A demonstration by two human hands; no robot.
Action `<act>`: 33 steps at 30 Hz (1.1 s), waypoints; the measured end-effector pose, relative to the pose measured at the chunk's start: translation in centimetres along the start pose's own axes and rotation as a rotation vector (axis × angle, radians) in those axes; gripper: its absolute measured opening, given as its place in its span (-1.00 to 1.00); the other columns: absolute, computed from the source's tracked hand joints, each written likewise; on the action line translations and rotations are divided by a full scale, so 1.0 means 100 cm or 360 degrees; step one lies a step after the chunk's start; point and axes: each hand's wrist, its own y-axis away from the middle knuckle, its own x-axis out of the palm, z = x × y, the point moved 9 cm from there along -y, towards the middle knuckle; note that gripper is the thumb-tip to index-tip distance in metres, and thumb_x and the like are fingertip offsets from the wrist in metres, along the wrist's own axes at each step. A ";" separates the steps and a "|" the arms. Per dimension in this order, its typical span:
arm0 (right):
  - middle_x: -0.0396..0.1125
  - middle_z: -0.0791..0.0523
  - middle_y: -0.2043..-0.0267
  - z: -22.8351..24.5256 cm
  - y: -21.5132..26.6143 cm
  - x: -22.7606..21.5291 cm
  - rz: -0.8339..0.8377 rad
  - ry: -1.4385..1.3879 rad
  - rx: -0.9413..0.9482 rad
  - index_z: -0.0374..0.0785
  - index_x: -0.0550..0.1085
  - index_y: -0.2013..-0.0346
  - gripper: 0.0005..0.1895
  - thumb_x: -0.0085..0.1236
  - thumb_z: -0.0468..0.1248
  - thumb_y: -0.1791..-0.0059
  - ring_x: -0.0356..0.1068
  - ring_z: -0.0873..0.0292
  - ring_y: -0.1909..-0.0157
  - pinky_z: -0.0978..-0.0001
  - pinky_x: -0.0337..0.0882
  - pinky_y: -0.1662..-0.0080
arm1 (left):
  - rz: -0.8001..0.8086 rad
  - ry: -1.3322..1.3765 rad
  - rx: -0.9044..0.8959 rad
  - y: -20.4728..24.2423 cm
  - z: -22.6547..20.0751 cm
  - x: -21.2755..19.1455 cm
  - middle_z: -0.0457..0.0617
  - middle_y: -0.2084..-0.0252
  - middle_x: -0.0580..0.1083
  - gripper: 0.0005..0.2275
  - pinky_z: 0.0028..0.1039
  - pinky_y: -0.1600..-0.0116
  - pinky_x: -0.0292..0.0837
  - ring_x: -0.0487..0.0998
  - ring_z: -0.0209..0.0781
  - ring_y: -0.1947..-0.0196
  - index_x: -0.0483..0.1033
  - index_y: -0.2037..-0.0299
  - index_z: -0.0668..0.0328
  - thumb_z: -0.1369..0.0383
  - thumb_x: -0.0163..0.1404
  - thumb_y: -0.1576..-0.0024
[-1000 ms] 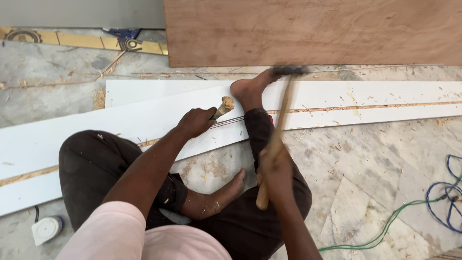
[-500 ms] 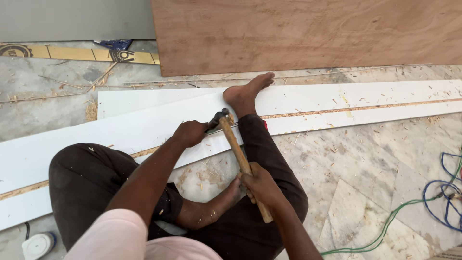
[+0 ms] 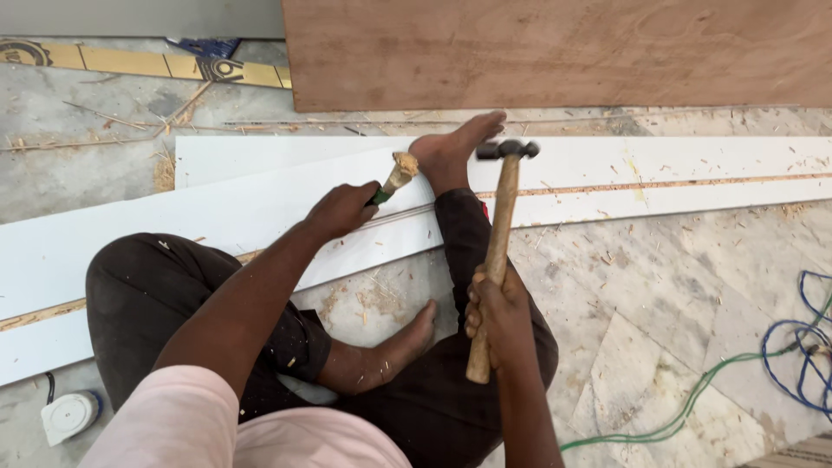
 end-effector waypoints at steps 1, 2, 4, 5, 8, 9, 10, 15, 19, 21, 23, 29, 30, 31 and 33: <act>0.20 0.15 0.45 -0.006 0.001 0.002 -0.0004 0.0041 0.0027 -0.27 0.34 0.09 -0.79 0.00 -0.25 -0.03 0.15 0.33 0.61 0.44 0.24 0.56 | 0.0030 -0.0022 -0.0036 -0.001 0.002 0.000 0.18 0.32 0.57 -0.76 -0.06 0.15 0.47 0.61 0.16 0.29 0.39 0.00 0.14 0.30 0.05 -0.18; 0.20 0.15 0.45 -0.012 0.002 0.004 -0.0007 0.0082 0.0054 -0.28 0.35 0.09 -0.79 0.00 -0.25 -0.03 0.15 0.33 0.61 0.43 0.24 0.56 | -0.0013 -0.0027 -0.0011 0.000 0.002 -0.005 0.17 0.31 0.57 -0.75 -0.07 0.15 0.47 0.61 0.16 0.28 0.39 -0.02 0.14 0.30 0.06 -0.18; 0.20 0.15 0.47 -0.022 0.003 0.008 0.0033 0.0080 0.0082 -0.27 0.36 0.08 -0.78 0.00 -0.25 -0.03 0.16 0.33 0.61 0.44 0.25 0.56 | -0.0077 -0.0026 0.0037 0.005 0.003 -0.006 0.16 0.29 0.58 -0.72 -0.09 0.15 0.49 0.62 0.15 0.28 0.40 -0.06 0.14 0.31 0.06 -0.16; 0.20 0.14 0.48 -0.024 0.003 0.011 0.0055 0.0080 0.0091 -0.27 0.36 0.08 -0.78 -0.01 -0.24 -0.03 0.17 0.33 0.62 0.45 0.26 0.55 | -0.0058 -0.0020 -0.0006 0.006 0.007 -0.005 0.16 0.29 0.58 -0.68 -0.09 0.14 0.50 0.62 0.14 0.27 0.38 -0.10 0.13 0.32 0.06 -0.16; 0.21 0.17 0.48 -0.028 0.006 0.017 0.0088 0.0120 0.0106 -0.27 0.36 0.09 -0.79 -0.06 -0.27 -0.02 0.17 0.33 0.62 0.44 0.26 0.56 | -0.0022 -0.0003 -0.0097 0.008 0.016 -0.007 0.16 0.28 0.58 -0.61 -0.12 0.13 0.52 0.63 0.10 0.27 0.35 -0.20 0.13 0.34 0.05 -0.15; 0.22 0.17 0.48 -0.028 0.008 0.019 0.0098 0.0134 0.0098 -0.28 0.36 0.09 -0.79 -0.06 -0.27 -0.02 0.17 0.33 0.62 0.44 0.26 0.56 | -0.0017 0.0004 -0.0100 0.009 0.017 -0.008 0.16 0.28 0.58 -0.60 -0.13 0.12 0.52 0.63 0.10 0.26 0.35 -0.20 0.14 0.35 0.05 -0.15; 0.22 0.17 0.49 -0.028 0.009 0.022 0.0109 0.0148 0.0090 -0.29 0.36 0.09 -0.79 -0.06 -0.27 -0.02 0.18 0.33 0.62 0.45 0.27 0.56 | -0.0012 0.0010 -0.0103 0.010 0.018 -0.008 0.16 0.27 0.58 -0.60 -0.14 0.11 0.53 0.63 0.10 0.26 0.35 -0.21 0.15 0.35 0.04 -0.15; 0.19 0.16 0.53 -0.020 0.016 0.032 0.0157 0.0260 0.0045 -0.31 0.36 0.08 -0.78 -0.03 -0.25 -0.04 0.18 0.32 0.62 0.44 0.28 0.56 | 0.0000 0.0050 -0.0141 0.016 0.023 -0.010 0.16 0.29 0.59 -0.64 -0.13 0.11 0.52 0.64 0.08 0.26 0.39 -0.15 0.22 0.29 0.05 -0.17; 0.19 0.16 0.57 -0.005 0.028 0.036 0.0148 0.0322 -0.0029 -0.31 0.37 0.04 -0.76 -0.03 -0.25 -0.05 0.17 0.33 0.64 0.45 0.26 0.56 | -0.0003 0.0095 -0.0121 0.025 0.027 -0.010 0.17 0.32 0.59 -0.70 -0.11 0.11 0.49 0.63 0.08 0.29 0.45 -0.06 0.26 0.24 0.03 -0.23; 0.21 0.16 0.59 0.008 0.036 0.038 0.0122 0.0375 -0.0176 -0.32 0.37 0.03 -0.76 -0.03 -0.27 -0.05 0.17 0.34 0.65 0.45 0.25 0.58 | -0.0035 0.0165 -0.0110 0.029 0.029 -0.009 0.16 0.32 0.59 -0.69 -0.11 0.14 0.48 0.63 0.06 0.30 0.44 -0.07 0.25 0.23 0.02 -0.22; 0.25 0.16 0.58 0.022 0.046 0.039 0.0077 0.0457 -0.0397 -0.34 0.36 0.01 -0.75 -0.05 -0.32 -0.03 0.19 0.35 0.66 0.45 0.26 0.59 | -0.0102 0.0233 -0.0053 0.031 0.029 -0.010 0.14 0.30 0.60 -0.69 -0.12 0.15 0.49 0.64 0.04 0.30 0.44 -0.06 0.27 0.24 0.01 -0.21; 0.37 0.08 0.54 0.036 0.061 0.051 -0.0172 0.0997 -0.0734 -0.38 0.30 0.01 -0.73 0.00 -0.30 -0.04 0.36 0.26 0.60 0.35 0.34 0.55 | -0.0009 0.0161 -0.0238 0.035 0.034 -0.001 0.18 0.31 0.58 -0.65 -0.13 0.12 0.51 0.65 0.08 0.36 0.38 -0.17 0.25 0.20 -0.02 -0.28; 0.37 0.05 0.54 0.022 0.052 0.057 -0.0029 0.1079 -0.0506 -0.37 0.30 0.02 -0.74 0.00 -0.29 -0.05 0.37 0.22 0.60 0.32 0.35 0.54 | -0.0024 0.0159 -0.0211 0.035 0.033 -0.001 0.19 0.31 0.58 -0.65 -0.13 0.12 0.51 0.65 0.08 0.36 0.38 -0.18 0.25 0.21 -0.02 -0.28; 0.36 0.02 0.54 0.008 0.044 0.061 0.0112 0.1154 -0.0277 -0.37 0.29 0.04 -0.75 0.00 -0.28 -0.06 0.37 0.18 0.60 0.30 0.36 0.53 | -0.0040 0.0157 -0.0181 0.034 0.032 -0.001 0.20 0.31 0.58 -0.64 -0.13 0.13 0.51 0.65 0.09 0.37 0.37 -0.19 0.25 0.21 -0.02 -0.28; 0.38 0.00 0.54 0.005 0.039 0.063 0.0240 0.1198 -0.0173 -0.34 0.31 0.06 -0.77 0.01 -0.27 -0.05 0.40 0.15 0.59 0.28 0.38 0.51 | -0.0119 0.0076 -0.0066 0.033 0.029 -0.004 0.20 0.30 0.58 -0.63 -0.09 0.15 0.48 0.62 0.12 0.33 0.38 -0.17 0.25 0.23 0.03 -0.23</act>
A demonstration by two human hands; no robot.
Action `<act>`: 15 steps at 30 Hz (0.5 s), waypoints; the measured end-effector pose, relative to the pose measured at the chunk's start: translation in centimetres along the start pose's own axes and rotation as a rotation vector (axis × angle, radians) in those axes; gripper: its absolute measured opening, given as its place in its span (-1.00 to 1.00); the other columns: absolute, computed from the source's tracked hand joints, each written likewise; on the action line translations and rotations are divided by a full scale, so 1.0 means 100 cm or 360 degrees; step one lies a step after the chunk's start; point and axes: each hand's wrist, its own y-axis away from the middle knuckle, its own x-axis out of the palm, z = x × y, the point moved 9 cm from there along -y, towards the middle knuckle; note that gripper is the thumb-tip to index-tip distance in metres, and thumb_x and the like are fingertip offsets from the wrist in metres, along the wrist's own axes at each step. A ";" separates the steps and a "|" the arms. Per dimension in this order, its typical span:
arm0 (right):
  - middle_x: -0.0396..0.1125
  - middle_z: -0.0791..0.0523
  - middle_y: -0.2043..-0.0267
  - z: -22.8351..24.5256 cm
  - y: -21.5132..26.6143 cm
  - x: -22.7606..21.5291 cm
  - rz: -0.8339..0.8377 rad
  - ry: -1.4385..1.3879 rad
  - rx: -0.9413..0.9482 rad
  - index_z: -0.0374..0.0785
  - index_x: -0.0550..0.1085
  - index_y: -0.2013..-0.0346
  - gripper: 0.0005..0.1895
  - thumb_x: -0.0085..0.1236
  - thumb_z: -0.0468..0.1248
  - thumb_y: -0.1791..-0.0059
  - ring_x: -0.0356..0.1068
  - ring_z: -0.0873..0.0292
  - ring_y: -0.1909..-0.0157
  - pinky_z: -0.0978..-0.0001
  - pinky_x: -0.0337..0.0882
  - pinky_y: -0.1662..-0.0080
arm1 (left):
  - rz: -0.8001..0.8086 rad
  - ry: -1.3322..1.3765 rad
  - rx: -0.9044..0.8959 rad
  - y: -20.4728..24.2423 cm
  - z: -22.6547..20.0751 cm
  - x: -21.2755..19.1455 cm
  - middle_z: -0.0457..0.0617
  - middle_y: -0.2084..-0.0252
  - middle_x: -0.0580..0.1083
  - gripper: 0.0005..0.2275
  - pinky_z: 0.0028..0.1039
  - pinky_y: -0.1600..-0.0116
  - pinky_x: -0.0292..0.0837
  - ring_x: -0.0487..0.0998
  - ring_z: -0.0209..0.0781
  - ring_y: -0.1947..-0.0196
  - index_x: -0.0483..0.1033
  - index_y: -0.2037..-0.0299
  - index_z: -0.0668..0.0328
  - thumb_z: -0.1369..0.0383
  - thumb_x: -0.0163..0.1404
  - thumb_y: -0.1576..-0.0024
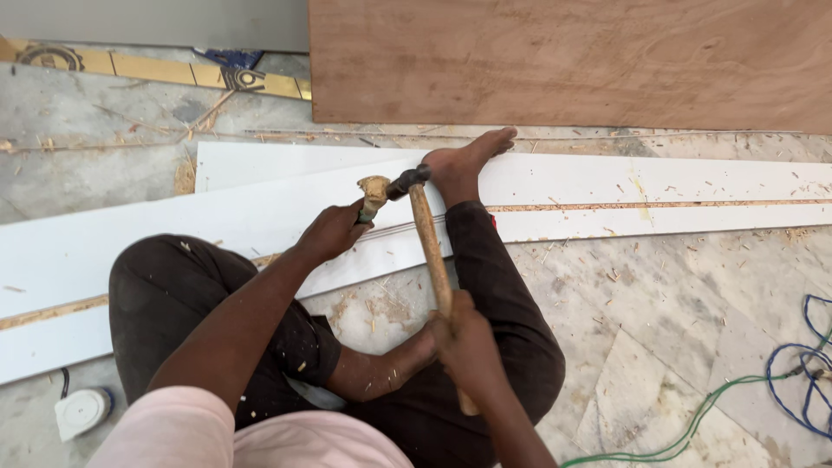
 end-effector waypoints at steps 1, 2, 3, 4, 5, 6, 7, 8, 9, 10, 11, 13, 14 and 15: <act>0.40 0.01 0.53 0.006 0.000 -0.013 -0.0058 -0.0016 -0.0111 -0.33 0.33 0.08 -0.77 0.03 -0.28 -0.04 0.42 0.17 0.58 0.29 0.39 0.51 | -0.0040 -0.0040 0.0063 -0.004 -0.002 -0.005 0.20 0.29 0.59 -0.62 -0.07 0.16 0.47 0.60 0.14 0.30 0.39 -0.16 0.24 0.23 0.05 -0.20; 0.42 0.03 0.53 0.010 0.003 -0.021 -0.0103 -0.0024 -0.0207 -0.32 0.35 0.09 -0.78 0.05 -0.28 -0.02 0.44 0.19 0.57 0.30 0.40 0.50 | -0.0014 -0.0023 0.0039 -0.004 0.000 -0.004 0.20 0.29 0.59 -0.62 -0.08 0.15 0.48 0.61 0.12 0.31 0.37 -0.18 0.23 0.23 0.03 -0.22; 0.40 0.02 0.54 0.010 0.004 -0.027 -0.0189 -0.0081 -0.0229 -0.32 0.34 0.08 -0.78 0.03 -0.28 -0.03 0.41 0.18 0.59 0.29 0.38 0.52 | 0.0013 -0.0005 0.0015 -0.008 0.002 -0.004 0.20 0.29 0.59 -0.61 -0.09 0.14 0.49 0.62 0.11 0.31 0.36 -0.21 0.22 0.23 0.02 -0.23; 0.39 0.01 0.55 0.008 0.006 -0.035 -0.0267 -0.0132 -0.0235 -0.32 0.33 0.07 -0.78 0.00 -0.28 -0.03 0.39 0.16 0.62 0.28 0.36 0.54 | 0.0051 0.0023 -0.0016 -0.006 0.002 0.001 0.20 0.29 0.59 -0.60 -0.11 0.12 0.50 0.62 0.10 0.31 0.34 -0.24 0.21 0.23 0.01 -0.25; 0.38 0.00 0.56 0.005 0.009 -0.041 -0.0346 -0.0182 -0.0241 -0.31 0.32 0.06 -0.78 -0.03 -0.28 -0.04 0.36 0.15 0.64 0.26 0.34 0.56 | 0.0094 0.0051 -0.0083 -0.004 0.002 0.007 0.18 0.26 0.59 -0.57 -0.12 0.12 0.51 0.64 0.09 0.32 0.29 -0.28 0.19 0.23 0.00 -0.24; 0.37 0.03 0.54 0.014 0.010 -0.040 -0.0426 -0.0161 -0.0406 -0.33 0.31 0.05 -0.78 -0.02 -0.28 -0.05 0.37 0.19 0.60 0.30 0.35 0.53 | 0.0125 0.0061 -0.0139 -0.006 0.001 0.006 0.16 0.23 0.58 -0.54 -0.14 0.12 0.53 0.66 0.08 0.33 0.25 -0.32 0.16 0.24 -0.01 -0.23; 0.37 0.06 0.51 0.023 0.012 -0.038 -0.0504 -0.0139 -0.0571 -0.34 0.30 0.04 -0.77 -0.01 -0.28 -0.07 0.38 0.24 0.57 0.34 0.36 0.51 | 0.0155 0.0071 -0.0196 -0.006 0.001 0.005 0.14 0.20 0.58 -0.51 -0.15 0.12 0.55 0.67 0.07 0.34 0.21 -0.36 0.14 0.24 -0.01 -0.23; 0.36 0.08 0.49 0.030 0.016 -0.039 -0.0594 -0.0117 -0.0734 -0.36 0.28 0.03 -0.77 0.00 -0.28 -0.08 0.40 0.28 0.54 0.38 0.38 0.48 | 0.0157 0.0022 -0.0170 -0.006 -0.003 0.003 0.14 0.21 0.59 -0.52 -0.14 0.11 0.53 0.66 0.07 0.31 0.23 -0.35 0.13 0.26 -0.01 -0.22; 0.34 0.09 0.51 0.013 0.004 -0.027 -0.0360 -0.0154 -0.0422 -0.34 0.31 0.06 -0.78 -0.01 -0.27 -0.08 0.35 0.27 0.58 0.38 0.36 0.51 | 0.0159 -0.0026 -0.0144 -0.006 -0.006 0.002 0.15 0.22 0.59 -0.53 -0.13 0.10 0.52 0.64 0.08 0.29 0.24 -0.34 0.12 0.27 0.00 -0.22; 0.31 0.09 0.54 -0.002 -0.006 -0.016 -0.0123 -0.0185 -0.0124 -0.31 0.33 0.08 -0.80 -0.02 -0.25 -0.07 0.30 0.26 0.61 0.37 0.35 0.53 | 0.0148 -0.0073 -0.0117 -0.009 -0.008 0.000 0.16 0.23 0.60 -0.54 -0.12 0.09 0.50 0.63 0.09 0.26 0.26 -0.34 0.11 0.28 0.00 -0.22; 0.28 0.10 0.56 -0.018 -0.010 -0.004 0.0116 -0.0215 0.0173 -0.29 0.35 0.10 -0.81 -0.02 -0.24 -0.07 0.25 0.25 0.65 0.36 0.33 0.56 | 0.0143 -0.0101 -0.0072 -0.013 -0.013 0.001 0.15 0.22 0.60 -0.55 -0.11 0.09 0.49 0.62 0.10 0.24 0.28 -0.32 0.11 0.28 0.02 -0.21; 0.27 0.11 0.57 -0.013 -0.018 -0.024 -0.0053 -0.0354 0.0049 -0.28 0.36 0.12 -0.82 -0.01 -0.25 -0.05 0.24 0.27 0.66 0.38 0.32 0.57 | 0.0136 -0.0162 0.0011 -0.022 -0.017 0.000 0.15 0.21 0.60 -0.57 -0.09 0.07 0.47 0.61 0.11 0.20 0.33 -0.28 0.11 0.27 0.05 -0.19; 0.27 0.12 0.58 -0.017 -0.015 -0.030 -0.0115 -0.0410 0.0014 -0.28 0.37 0.12 -0.82 0.00 -0.25 -0.04 0.23 0.28 0.66 0.38 0.31 0.58 | 0.0197 -0.0187 -0.0027 -0.023 -0.012 0.008 0.16 0.21 0.59 -0.56 -0.09 0.07 0.48 0.62 0.12 0.21 0.30 -0.31 0.09 0.30 0.02 -0.21; 0.25 0.12 0.58 -0.020 -0.017 -0.033 -0.0162 -0.0507 -0.0029 -0.29 0.36 0.12 -0.82 -0.01 -0.26 -0.04 0.22 0.28 0.66 0.38 0.29 0.58 | 0.0257 -0.0213 -0.0063 -0.031 -0.008 0.014 0.17 0.21 0.58 -0.55 -0.10 0.07 0.50 0.63 0.13 0.22 0.27 -0.34 0.08 0.33 -0.01 -0.22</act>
